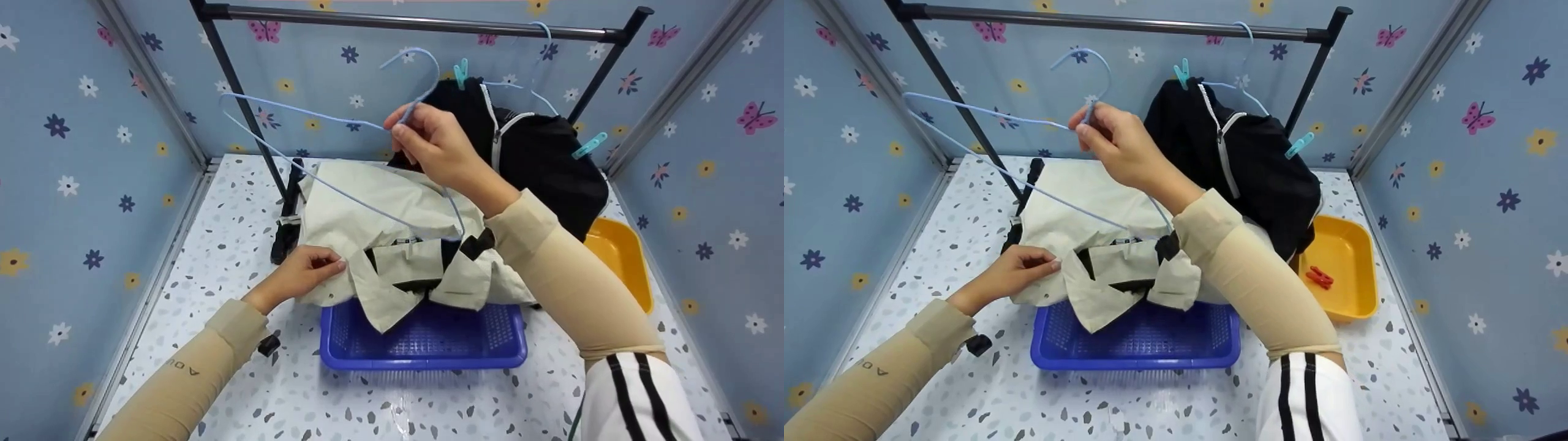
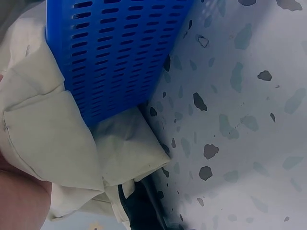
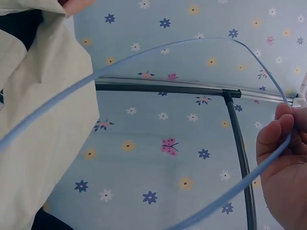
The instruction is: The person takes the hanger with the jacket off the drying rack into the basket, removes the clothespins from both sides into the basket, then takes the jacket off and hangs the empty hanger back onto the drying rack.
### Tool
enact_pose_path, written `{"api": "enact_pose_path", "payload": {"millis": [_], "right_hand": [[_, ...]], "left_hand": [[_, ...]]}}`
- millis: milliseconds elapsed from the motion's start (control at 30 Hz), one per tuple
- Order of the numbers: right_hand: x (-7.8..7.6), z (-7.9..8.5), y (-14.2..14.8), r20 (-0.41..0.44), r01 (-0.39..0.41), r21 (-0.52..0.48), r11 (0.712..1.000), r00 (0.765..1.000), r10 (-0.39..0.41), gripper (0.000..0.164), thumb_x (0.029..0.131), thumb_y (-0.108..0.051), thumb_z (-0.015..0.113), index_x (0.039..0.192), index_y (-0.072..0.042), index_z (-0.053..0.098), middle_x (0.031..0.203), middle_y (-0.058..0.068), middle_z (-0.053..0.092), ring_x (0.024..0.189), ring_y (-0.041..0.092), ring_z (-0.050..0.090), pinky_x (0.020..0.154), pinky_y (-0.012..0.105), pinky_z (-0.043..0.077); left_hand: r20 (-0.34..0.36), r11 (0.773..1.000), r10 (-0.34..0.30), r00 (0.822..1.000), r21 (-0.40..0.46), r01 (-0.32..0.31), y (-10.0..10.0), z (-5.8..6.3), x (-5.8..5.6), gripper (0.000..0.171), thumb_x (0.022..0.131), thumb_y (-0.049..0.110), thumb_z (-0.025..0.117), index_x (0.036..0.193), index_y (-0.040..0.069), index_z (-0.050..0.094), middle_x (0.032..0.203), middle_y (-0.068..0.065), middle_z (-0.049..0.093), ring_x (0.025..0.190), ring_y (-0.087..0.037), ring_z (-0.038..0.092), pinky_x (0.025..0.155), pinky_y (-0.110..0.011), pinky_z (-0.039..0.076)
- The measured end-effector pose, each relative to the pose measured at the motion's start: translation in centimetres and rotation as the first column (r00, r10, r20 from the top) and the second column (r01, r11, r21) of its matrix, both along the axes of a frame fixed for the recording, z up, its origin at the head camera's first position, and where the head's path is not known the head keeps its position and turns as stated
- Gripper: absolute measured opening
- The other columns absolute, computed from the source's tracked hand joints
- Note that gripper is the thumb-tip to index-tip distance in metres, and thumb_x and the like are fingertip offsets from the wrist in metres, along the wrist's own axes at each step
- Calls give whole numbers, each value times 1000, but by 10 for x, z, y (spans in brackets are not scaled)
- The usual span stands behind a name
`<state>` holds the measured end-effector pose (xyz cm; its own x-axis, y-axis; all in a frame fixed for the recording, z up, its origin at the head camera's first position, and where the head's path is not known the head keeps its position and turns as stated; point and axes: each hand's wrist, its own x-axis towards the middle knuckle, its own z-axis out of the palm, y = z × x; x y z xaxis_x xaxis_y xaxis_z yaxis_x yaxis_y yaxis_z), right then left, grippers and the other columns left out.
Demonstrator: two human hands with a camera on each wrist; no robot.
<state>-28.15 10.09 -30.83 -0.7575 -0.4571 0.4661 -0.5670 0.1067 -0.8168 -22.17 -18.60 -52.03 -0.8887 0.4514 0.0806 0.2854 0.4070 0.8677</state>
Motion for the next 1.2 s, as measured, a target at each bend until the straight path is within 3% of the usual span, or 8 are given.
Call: {"api": "enact_pose_path", "payload": {"millis": [233,433,667,767,933,1067,1200], "right_hand": [[-4,13,-8,-36,-9,103,995,999,13,18,111,-2,54,111,5,69,85,3,61,68,9,50,63,21,44],[-7,5,1,-45,-4,212,977,999,14,20,111,-3,53,113,8,69,86,-1,61,73,9,52,67,21,45],[-16,-9,17,-1,-22,222,975,1000,22,17,112,-3,52,113,7,66,76,9,57,69,15,52,65,23,43],[-20,-10,23,0,-6,209,978,1000,6,18,112,-3,51,113,8,65,71,3,52,66,13,48,65,24,43],[-25,-11,32,-25,77,205,976,997,-74,18,111,-4,53,114,10,65,69,-5,51,65,10,49,64,24,43],[-29,-13,39,-37,160,205,965,987,-156,10,109,-5,58,105,3,64,70,-7,56,65,7,52,62,22,45],[-33,-13,46,-36,209,186,960,978,-206,13,108,-5,59,96,-8,59,71,-7,57,66,8,54,62,22,45]], "left_hand": [[-3,1000,-5,1000,-3,5,1,-1,0,14,103,16,75,96,8,83,81,1,68,73,-7,55,69,-21,44],[-15,1000,-5,1000,-13,5,0,0,0,12,102,17,76,96,8,84,83,0,71,75,-8,57,71,-22,46],[-30,1000,4,1000,-8,-5,-5,3,-3,9,101,14,78,100,8,84,92,-7,79,80,-7,62,75,-20,50],[-37,1000,15,999,9,-15,-8,8,-6,9,100,11,78,101,5,84,94,-11,80,80,-5,64,76,-18,52],[-14,996,35,999,79,-34,-14,18,-11,14,102,7,74,104,-5,80,87,-19,76,69,-6,65,65,-19,55],[-14,989,102,995,110,-100,-22,27,-22,18,104,6,71,110,-9,77,88,-25,74,68,-7,66,61,-19,55],[-59,971,220,974,113,-213,-31,41,-36,20,106,8,68,116,-7,76,98,-25,74,74,-10,67,65,-18,55]]}}
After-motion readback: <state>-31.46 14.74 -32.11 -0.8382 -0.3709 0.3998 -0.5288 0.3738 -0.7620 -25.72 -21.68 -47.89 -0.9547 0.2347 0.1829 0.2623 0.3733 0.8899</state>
